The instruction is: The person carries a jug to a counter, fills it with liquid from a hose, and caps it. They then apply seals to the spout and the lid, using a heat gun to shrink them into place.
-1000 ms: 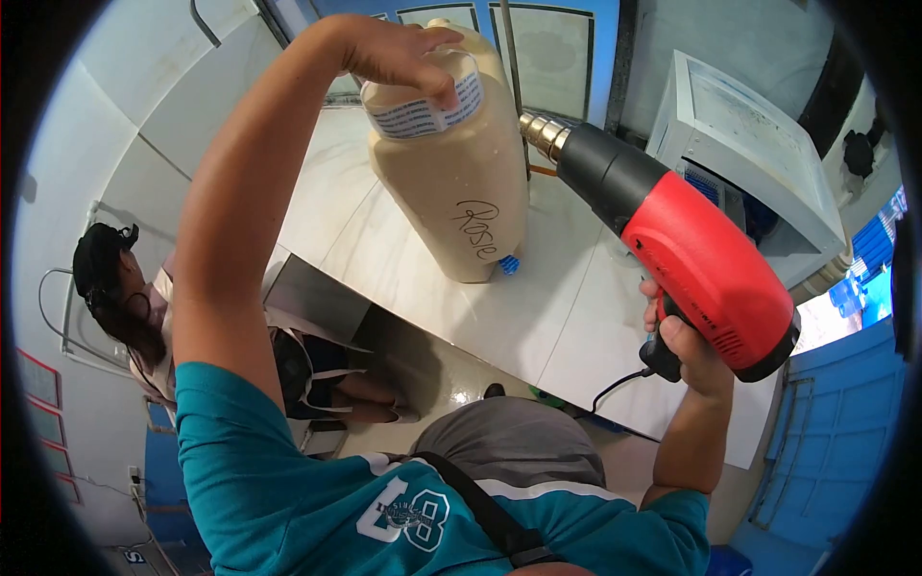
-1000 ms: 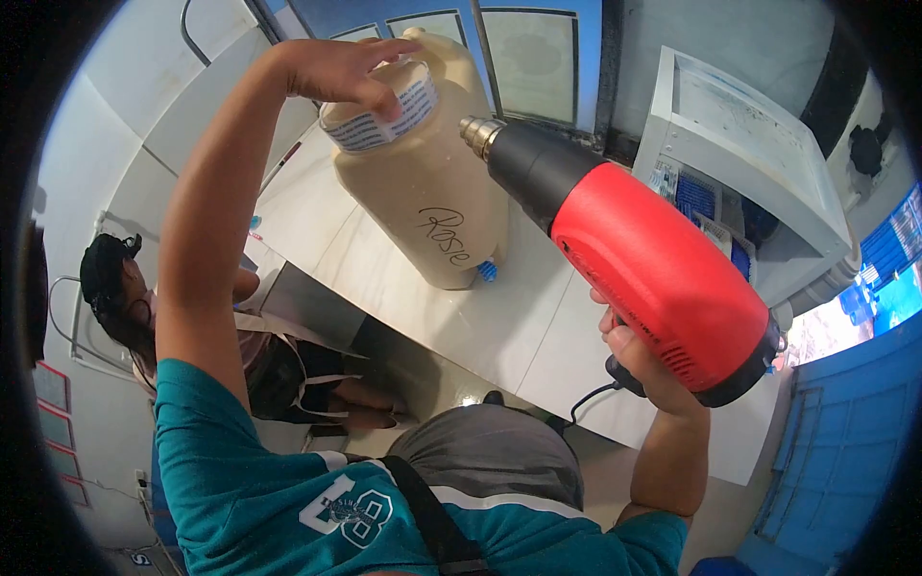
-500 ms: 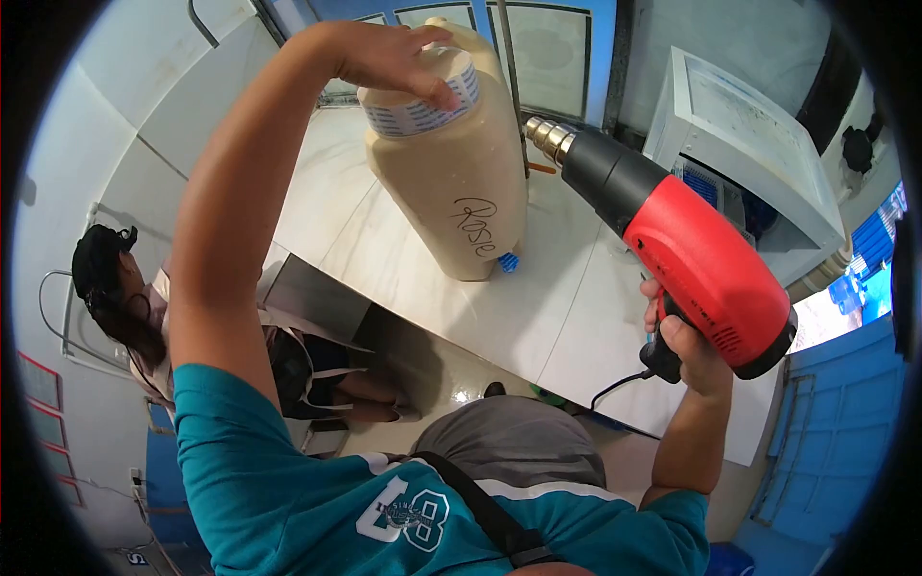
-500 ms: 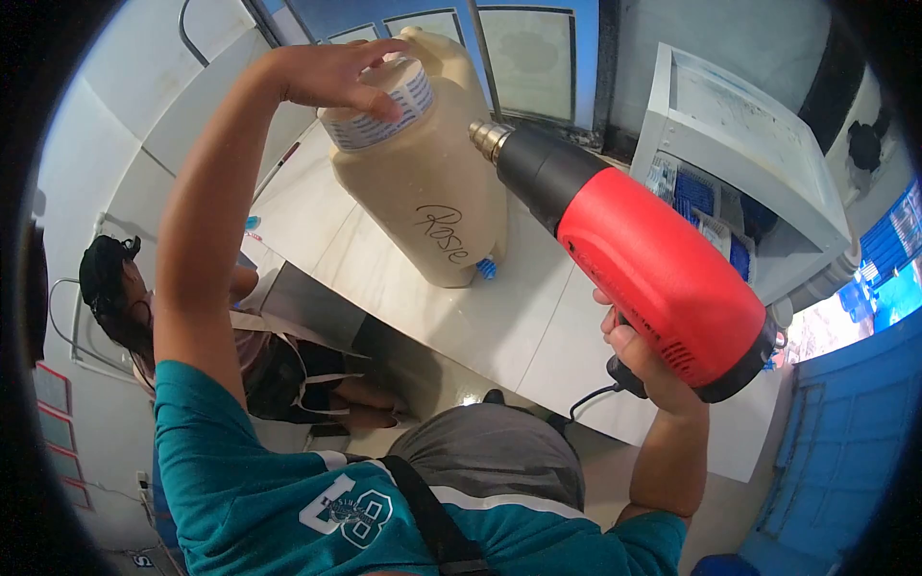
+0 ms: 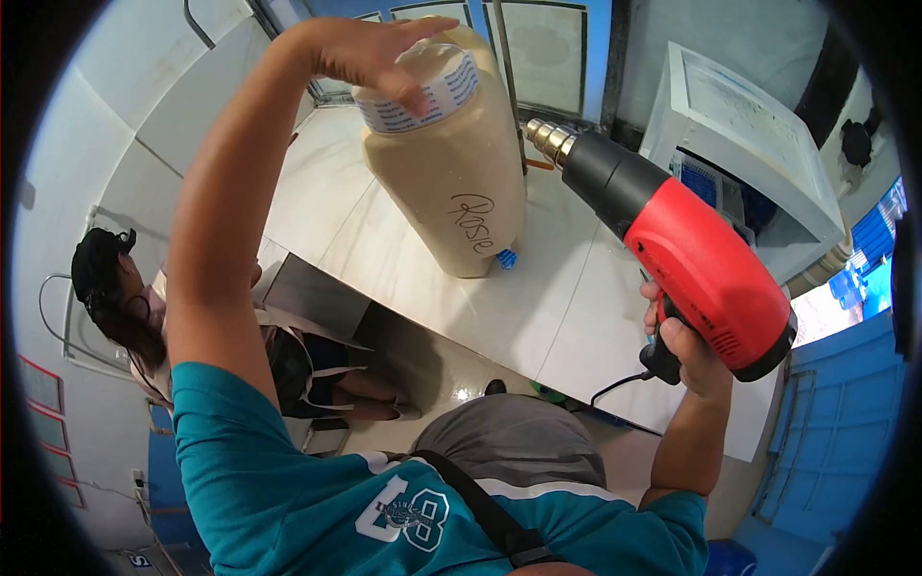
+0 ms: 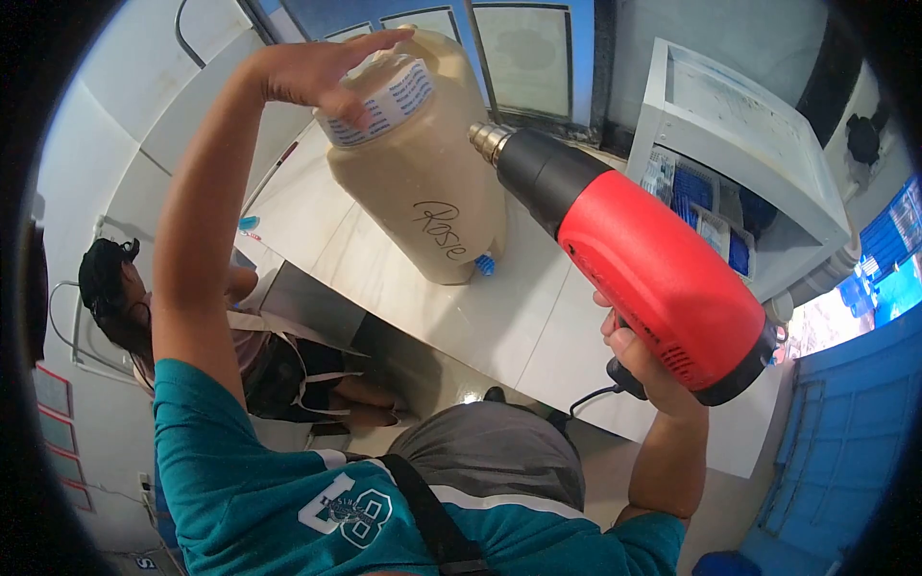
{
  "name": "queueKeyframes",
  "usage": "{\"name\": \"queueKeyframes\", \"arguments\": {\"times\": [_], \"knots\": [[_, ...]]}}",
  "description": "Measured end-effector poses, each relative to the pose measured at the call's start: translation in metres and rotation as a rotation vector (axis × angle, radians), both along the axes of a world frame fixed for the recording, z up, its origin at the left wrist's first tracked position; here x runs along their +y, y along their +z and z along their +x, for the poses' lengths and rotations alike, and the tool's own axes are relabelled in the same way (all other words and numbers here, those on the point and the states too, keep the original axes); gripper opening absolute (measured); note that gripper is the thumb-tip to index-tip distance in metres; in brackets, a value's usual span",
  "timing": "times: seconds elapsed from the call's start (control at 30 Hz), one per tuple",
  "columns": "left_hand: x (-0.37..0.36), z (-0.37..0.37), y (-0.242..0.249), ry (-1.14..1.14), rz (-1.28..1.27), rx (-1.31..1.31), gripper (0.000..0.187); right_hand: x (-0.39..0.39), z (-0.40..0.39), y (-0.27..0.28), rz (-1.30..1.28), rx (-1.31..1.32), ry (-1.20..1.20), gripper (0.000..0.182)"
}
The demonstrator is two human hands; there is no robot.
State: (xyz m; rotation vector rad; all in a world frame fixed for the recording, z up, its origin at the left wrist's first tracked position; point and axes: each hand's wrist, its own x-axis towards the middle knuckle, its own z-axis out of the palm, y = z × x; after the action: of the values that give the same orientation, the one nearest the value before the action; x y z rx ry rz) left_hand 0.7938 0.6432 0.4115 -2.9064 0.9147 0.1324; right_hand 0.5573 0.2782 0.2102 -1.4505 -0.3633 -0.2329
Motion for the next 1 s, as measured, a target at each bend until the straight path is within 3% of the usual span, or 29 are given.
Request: {"name": "queueKeyframes", "arguments": {"times": [0.1, 0.17, 0.27, 0.3, 0.37, 0.47, 1.0], "knots": [[-0.005, -0.009, 0.004, -0.013, -0.005, 0.084, 0.116, 0.0, 0.0, -0.001, 0.013, 0.012, -0.018, 0.037], [-0.019, -0.013, 0.007, 0.203, 0.034, 0.125, 0.116, -0.002, 0.001, -0.002, 0.01, 0.021, 0.003, 0.037], [-0.023, -0.011, 0.001, 0.334, 0.017, 0.065, 0.116, 0.003, 0.002, 0.001, -0.007, 0.005, -0.006, 0.036], [-0.019, -0.01, 0.0, 0.335, 0.017, 0.065, 0.116, 0.003, 0.002, 0.0, -0.008, 0.005, -0.005, 0.036], [-0.007, -0.007, -0.002, 0.103, 0.035, -0.029, 0.115, 0.003, 0.001, -0.003, -0.011, 0.019, -0.002, 0.035], [-0.01, -0.019, 0.004, 0.079, -0.084, 0.153, 0.116, 0.004, 0.001, -0.002, 0.016, 0.034, 0.0, 0.035], [-0.015, -0.013, 0.003, 0.139, -0.099, 0.189, 0.11, 0.002, 0.0, -0.008, 0.077, 0.089, 0.018, 0.041]]}}
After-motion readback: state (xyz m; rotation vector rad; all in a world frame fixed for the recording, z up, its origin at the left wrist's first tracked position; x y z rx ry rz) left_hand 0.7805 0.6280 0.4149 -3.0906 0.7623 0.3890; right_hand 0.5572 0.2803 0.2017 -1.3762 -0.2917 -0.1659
